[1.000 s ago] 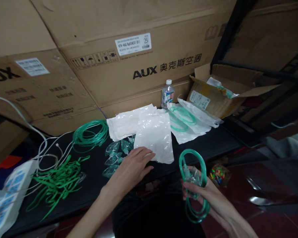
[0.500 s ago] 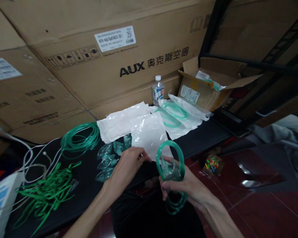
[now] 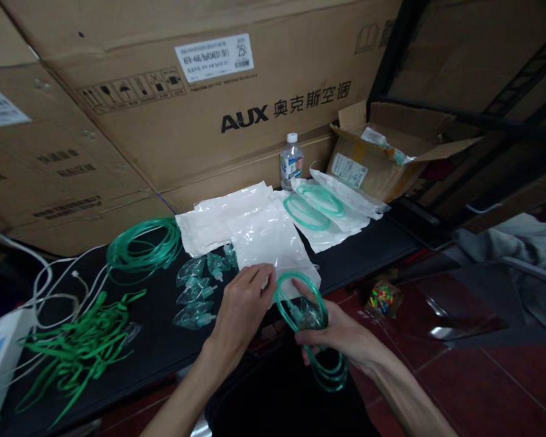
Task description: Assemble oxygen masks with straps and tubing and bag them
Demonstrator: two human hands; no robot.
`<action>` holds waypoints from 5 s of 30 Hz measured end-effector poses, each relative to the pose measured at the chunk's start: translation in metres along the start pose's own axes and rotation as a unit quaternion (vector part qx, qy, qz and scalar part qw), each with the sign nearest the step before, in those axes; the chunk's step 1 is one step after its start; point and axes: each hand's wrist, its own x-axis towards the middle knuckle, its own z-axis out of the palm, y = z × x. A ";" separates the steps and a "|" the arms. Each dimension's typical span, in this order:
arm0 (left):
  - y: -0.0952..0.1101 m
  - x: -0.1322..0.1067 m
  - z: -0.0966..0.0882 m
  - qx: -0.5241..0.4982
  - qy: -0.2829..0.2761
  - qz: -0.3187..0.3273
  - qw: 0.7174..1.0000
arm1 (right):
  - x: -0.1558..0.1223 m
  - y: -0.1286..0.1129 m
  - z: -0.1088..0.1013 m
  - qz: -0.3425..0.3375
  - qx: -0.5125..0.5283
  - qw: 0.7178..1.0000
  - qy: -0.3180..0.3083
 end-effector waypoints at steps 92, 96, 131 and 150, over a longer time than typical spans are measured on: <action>0.045 -0.076 0.012 -0.217 0.035 -0.308 0.926 | 0.019 0.012 0.020 -0.182 0.016 0.951 0.250; 0.048 -0.084 0.019 -0.157 0.082 -0.173 0.969 | 0.026 0.015 0.030 -0.207 0.056 0.939 0.268; 0.029 -0.031 0.027 -0.612 0.053 -0.545 0.570 | -0.024 -0.036 -0.018 -0.219 -0.155 0.937 0.224; 0.057 0.085 0.043 -0.639 0.081 -0.335 0.687 | -0.027 -0.080 -0.049 -0.272 0.149 0.914 0.262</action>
